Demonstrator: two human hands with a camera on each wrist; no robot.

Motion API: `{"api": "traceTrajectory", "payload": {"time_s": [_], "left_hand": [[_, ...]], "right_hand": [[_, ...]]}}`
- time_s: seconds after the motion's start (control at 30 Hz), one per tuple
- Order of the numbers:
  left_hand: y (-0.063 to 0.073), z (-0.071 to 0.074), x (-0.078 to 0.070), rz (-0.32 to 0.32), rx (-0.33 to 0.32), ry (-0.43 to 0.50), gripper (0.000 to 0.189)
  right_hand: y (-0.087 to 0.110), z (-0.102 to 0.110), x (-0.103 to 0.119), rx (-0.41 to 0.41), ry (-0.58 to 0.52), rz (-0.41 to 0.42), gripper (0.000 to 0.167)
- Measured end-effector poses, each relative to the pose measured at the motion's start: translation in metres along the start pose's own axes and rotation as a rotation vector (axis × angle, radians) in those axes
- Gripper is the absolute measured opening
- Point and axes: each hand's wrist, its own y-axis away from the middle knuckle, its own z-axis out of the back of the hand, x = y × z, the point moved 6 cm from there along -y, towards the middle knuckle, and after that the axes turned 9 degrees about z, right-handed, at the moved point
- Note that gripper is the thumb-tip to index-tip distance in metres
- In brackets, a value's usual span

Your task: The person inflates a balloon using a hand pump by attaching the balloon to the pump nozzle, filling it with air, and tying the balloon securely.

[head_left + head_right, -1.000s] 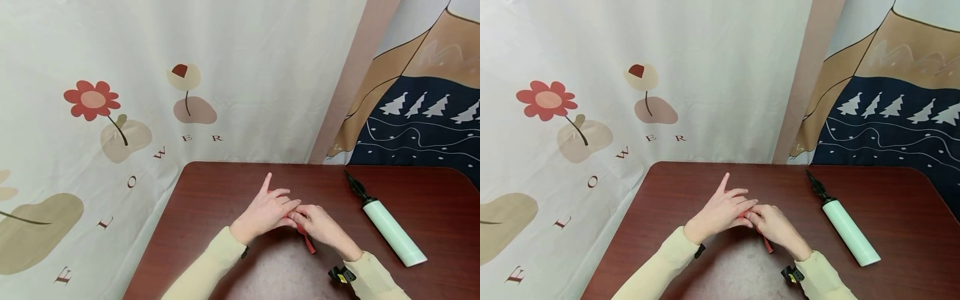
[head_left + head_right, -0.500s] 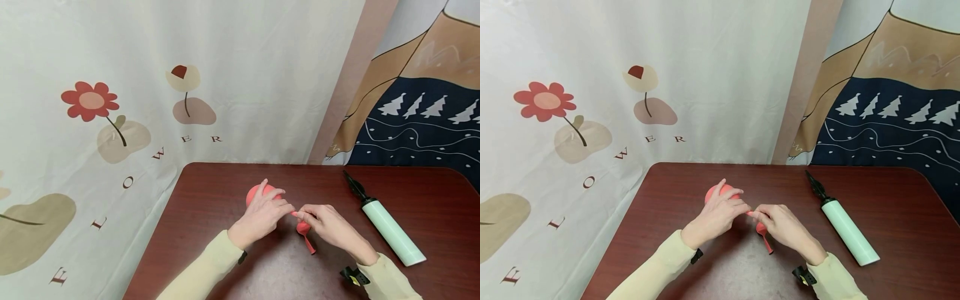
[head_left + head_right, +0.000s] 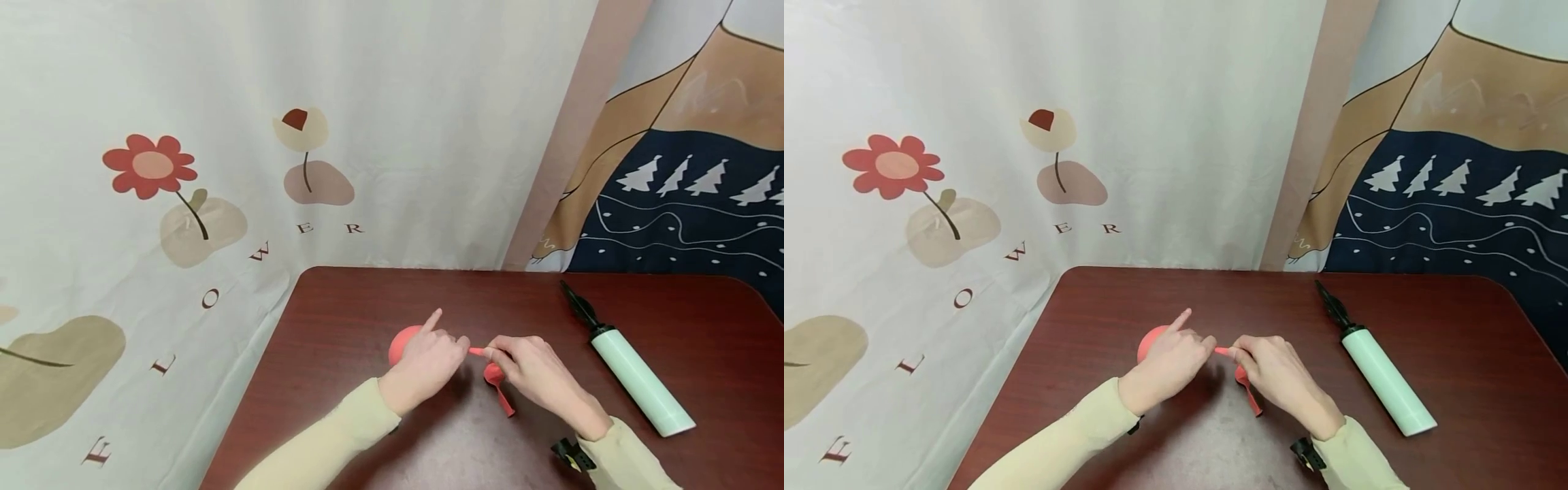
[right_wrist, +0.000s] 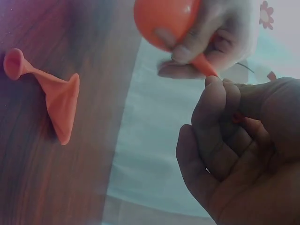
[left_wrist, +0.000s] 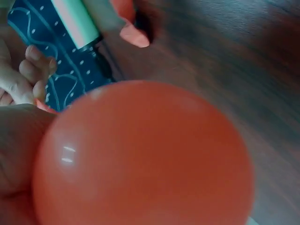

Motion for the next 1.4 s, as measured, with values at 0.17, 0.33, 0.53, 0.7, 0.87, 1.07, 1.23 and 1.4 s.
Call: {"api": "traceTrajectory", "payload": {"time_s": [0.17, 0.33, 0.53, 0.7, 0.87, 1.07, 1.23, 1.4], "left_hand": [[0.008, -0.004, 0.002, 0.007, -0.14, 0.062, 0.036], [0.013, -0.004, 0.002, -0.05, -0.189, 0.13, 0.013], [0.015, 0.002, 0.016, -0.038, -0.271, 0.237, 0.007], [0.017, 0.005, 0.027, -0.067, -0.394, 0.207, 0.013], [0.018, 0.007, 0.03, -0.079, -0.451, 0.196, 0.046], [0.015, 0.013, 0.028, -0.069, -0.428, 0.185, 0.04], [0.013, 0.014, 0.026, -0.042, -0.313, 0.227, 0.046], [0.011, 0.016, 0.022, -0.013, -0.229, 0.267, 0.05]], "right_hand": [[-0.001, -0.003, -0.002, 0.001, -0.024, -0.008, 0.01], [0.0, -0.001, -0.003, 0.009, -0.041, -0.023, 0.018], [0.009, 0.012, -0.006, 0.006, -0.096, -0.042, 0.017], [0.02, 0.022, -0.003, 0.023, -0.139, 0.03, 0.015], [0.029, 0.034, 0.005, -0.014, -0.044, 0.094, 0.015], [0.039, 0.05, 0.013, -0.168, 0.227, 0.193, 0.018], [0.042, 0.057, 0.011, -0.243, 0.376, 0.228, 0.039], [0.044, 0.066, 0.015, -0.351, 0.467, 0.338, 0.062]]}}
